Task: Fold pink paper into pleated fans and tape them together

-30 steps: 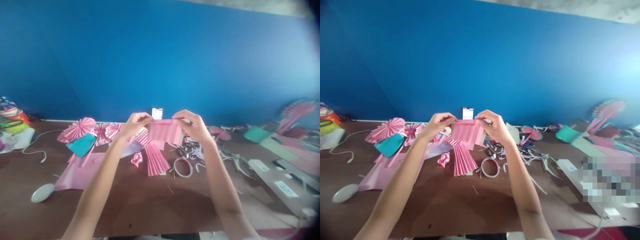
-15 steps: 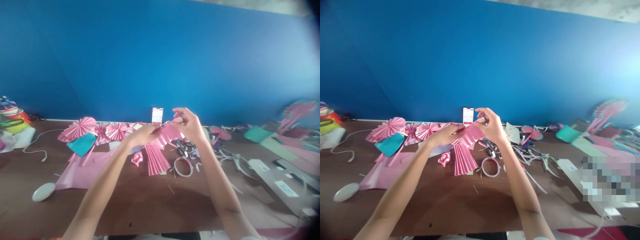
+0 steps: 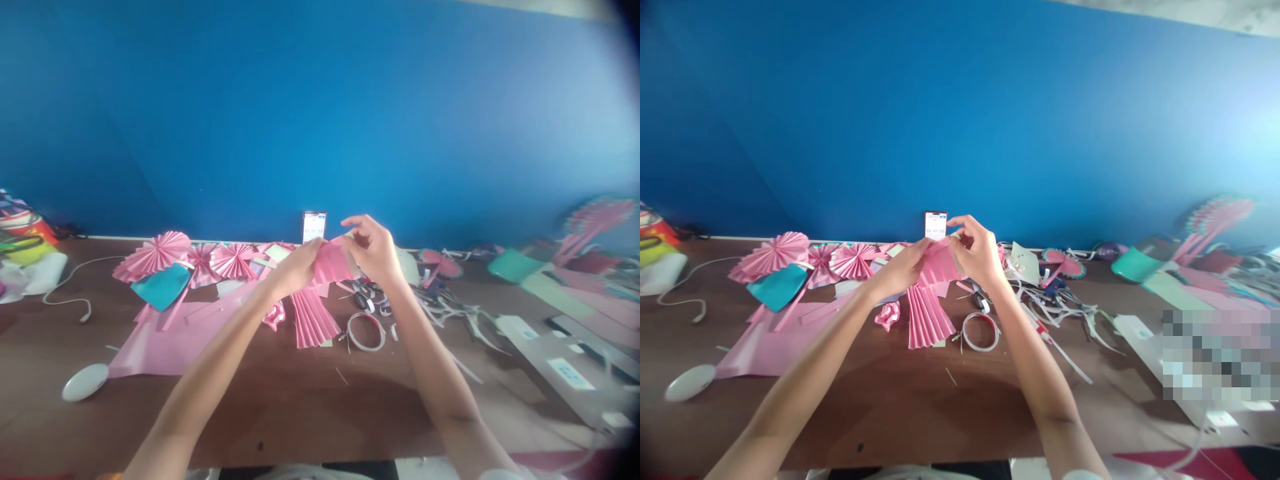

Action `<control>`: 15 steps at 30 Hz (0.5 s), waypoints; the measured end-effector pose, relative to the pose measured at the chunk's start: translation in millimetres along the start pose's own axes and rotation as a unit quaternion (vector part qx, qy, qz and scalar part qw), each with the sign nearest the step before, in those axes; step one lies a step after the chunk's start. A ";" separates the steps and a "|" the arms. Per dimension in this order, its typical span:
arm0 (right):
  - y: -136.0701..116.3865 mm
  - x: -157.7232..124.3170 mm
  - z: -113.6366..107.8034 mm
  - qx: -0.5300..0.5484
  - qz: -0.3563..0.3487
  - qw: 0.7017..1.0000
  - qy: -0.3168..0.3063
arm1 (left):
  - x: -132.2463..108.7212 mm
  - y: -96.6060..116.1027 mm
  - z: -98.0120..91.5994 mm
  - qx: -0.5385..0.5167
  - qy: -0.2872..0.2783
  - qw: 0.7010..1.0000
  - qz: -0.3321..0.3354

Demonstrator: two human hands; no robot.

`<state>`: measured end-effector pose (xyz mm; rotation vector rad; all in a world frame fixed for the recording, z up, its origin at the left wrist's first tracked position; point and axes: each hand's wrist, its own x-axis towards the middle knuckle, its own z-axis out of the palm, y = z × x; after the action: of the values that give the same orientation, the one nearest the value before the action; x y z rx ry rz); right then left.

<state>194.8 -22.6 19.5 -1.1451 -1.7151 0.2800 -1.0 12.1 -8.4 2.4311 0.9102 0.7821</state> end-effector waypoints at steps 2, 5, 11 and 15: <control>-0.9 -0.7 2.4 -0.028 -0.007 0.999 0.022 | 0.1 4.6 5.0 0.001 0.010 1.000 -0.012; -1.5 -1.3 4.8 -0.047 -0.007 0.999 0.028 | 0.0 9.5 8.9 -0.016 0.019 0.999 -0.041; -3.5 -3.7 8.2 -0.034 -0.014 0.999 0.016 | -2.8 13.4 9.1 -0.024 0.021 0.998 -0.049; -5.8 -4.2 9.1 -0.030 -0.041 0.999 0.009 | -4.1 17.3 7.8 -0.035 0.003 0.997 -0.072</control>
<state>184.2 -26.1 16.5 -1.1140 -1.7609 0.1669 9.3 -4.2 -6.0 2.2744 1.0307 0.7562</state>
